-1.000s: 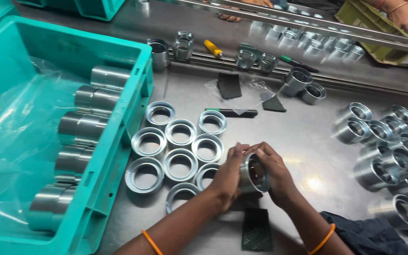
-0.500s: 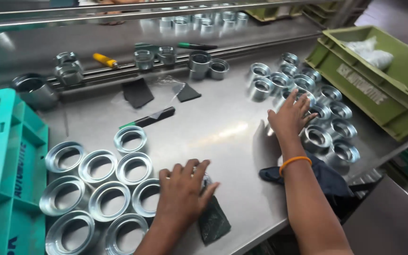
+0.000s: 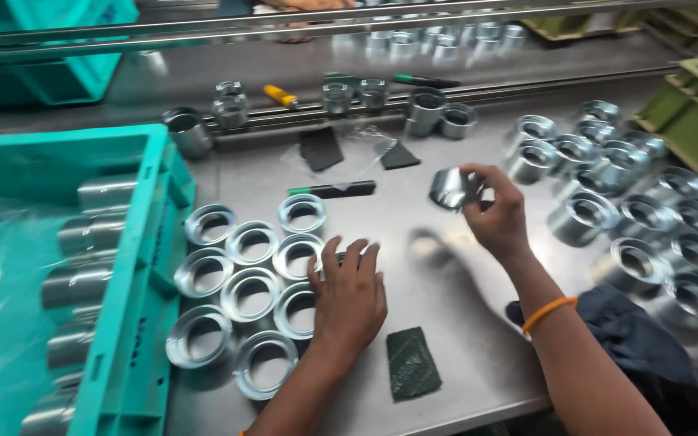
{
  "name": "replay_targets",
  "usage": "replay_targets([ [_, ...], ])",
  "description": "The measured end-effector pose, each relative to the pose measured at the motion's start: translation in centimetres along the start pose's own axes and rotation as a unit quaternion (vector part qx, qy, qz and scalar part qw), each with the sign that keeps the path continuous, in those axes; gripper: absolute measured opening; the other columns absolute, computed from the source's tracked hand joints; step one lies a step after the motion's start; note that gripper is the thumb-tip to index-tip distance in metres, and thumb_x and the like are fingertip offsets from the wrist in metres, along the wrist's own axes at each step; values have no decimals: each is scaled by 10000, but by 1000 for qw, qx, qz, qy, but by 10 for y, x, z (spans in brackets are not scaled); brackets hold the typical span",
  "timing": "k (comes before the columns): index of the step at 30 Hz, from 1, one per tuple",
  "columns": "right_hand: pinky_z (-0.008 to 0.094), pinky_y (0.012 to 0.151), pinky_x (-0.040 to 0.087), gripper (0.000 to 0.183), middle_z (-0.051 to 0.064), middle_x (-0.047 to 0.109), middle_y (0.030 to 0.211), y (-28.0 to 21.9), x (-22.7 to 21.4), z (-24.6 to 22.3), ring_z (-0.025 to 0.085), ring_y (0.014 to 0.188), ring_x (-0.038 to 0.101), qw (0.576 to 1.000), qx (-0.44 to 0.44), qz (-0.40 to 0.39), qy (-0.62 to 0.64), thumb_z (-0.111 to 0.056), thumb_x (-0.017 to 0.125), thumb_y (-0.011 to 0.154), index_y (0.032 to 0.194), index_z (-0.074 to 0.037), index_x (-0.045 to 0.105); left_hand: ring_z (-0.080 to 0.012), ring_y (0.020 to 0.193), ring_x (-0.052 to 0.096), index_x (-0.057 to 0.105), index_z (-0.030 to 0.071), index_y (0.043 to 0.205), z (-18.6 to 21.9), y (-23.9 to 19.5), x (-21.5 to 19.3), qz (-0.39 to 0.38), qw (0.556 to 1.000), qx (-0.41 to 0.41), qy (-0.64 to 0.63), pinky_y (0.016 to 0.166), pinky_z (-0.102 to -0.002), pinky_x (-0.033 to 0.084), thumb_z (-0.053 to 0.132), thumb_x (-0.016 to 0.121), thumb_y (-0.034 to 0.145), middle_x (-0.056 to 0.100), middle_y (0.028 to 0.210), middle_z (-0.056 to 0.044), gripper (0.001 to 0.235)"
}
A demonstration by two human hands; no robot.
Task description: The recorder is inspecting and sorting cylindrical metal components at a workbench on a fabrication floor.
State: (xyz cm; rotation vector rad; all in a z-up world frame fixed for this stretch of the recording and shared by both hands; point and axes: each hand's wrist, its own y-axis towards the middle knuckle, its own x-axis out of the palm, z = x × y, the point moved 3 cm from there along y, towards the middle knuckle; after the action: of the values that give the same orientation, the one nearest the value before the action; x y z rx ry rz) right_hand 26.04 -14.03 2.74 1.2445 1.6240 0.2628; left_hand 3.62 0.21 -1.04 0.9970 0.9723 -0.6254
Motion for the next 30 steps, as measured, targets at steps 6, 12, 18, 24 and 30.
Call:
replay_targets([
  [6,288,682,584,463,91,708,1147,-26,14,-93,186,1029,717,977,-92,-69,178,138,689,803,1201,-99,689,-332,1361,352,592,24,1347,-24,6,-18,25,907,-24,-420,1124,-442,303,385,529,1065,561,1406,-124,463],
  [12,307,927,639,449,121,702,1248,-45,41,-79,230,1108,729,923,-112,-161,330,-16,760,866,1297,-51,637,-268,1070,578,643,22,1211,-5,0,-30,-141,832,-19,-537,931,-428,480,415,599,983,613,1093,-132,456],
  [18,319,911,596,312,121,740,1171,-56,58,-68,189,1053,725,761,195,-374,493,-185,606,1007,1247,-2,686,-278,1126,591,603,-38,1270,-4,-1,-41,-26,871,74,-485,976,-421,475,263,692,976,636,1202,-169,429],
  [24,334,912,581,483,118,657,1141,-50,46,-81,194,1040,687,922,30,-239,303,-186,730,873,1331,-64,633,-266,1057,643,608,-44,1251,-4,-3,-39,-101,830,18,-548,900,-394,518,261,668,983,648,1178,-157,411],
  [30,311,859,596,464,100,735,1038,-55,46,-75,178,960,732,890,148,-308,300,-169,622,889,1351,-136,630,-256,1040,672,609,-29,1225,-2,0,-41,-133,776,-25,-616,905,-384,567,298,639,997,636,1141,-143,400],
])
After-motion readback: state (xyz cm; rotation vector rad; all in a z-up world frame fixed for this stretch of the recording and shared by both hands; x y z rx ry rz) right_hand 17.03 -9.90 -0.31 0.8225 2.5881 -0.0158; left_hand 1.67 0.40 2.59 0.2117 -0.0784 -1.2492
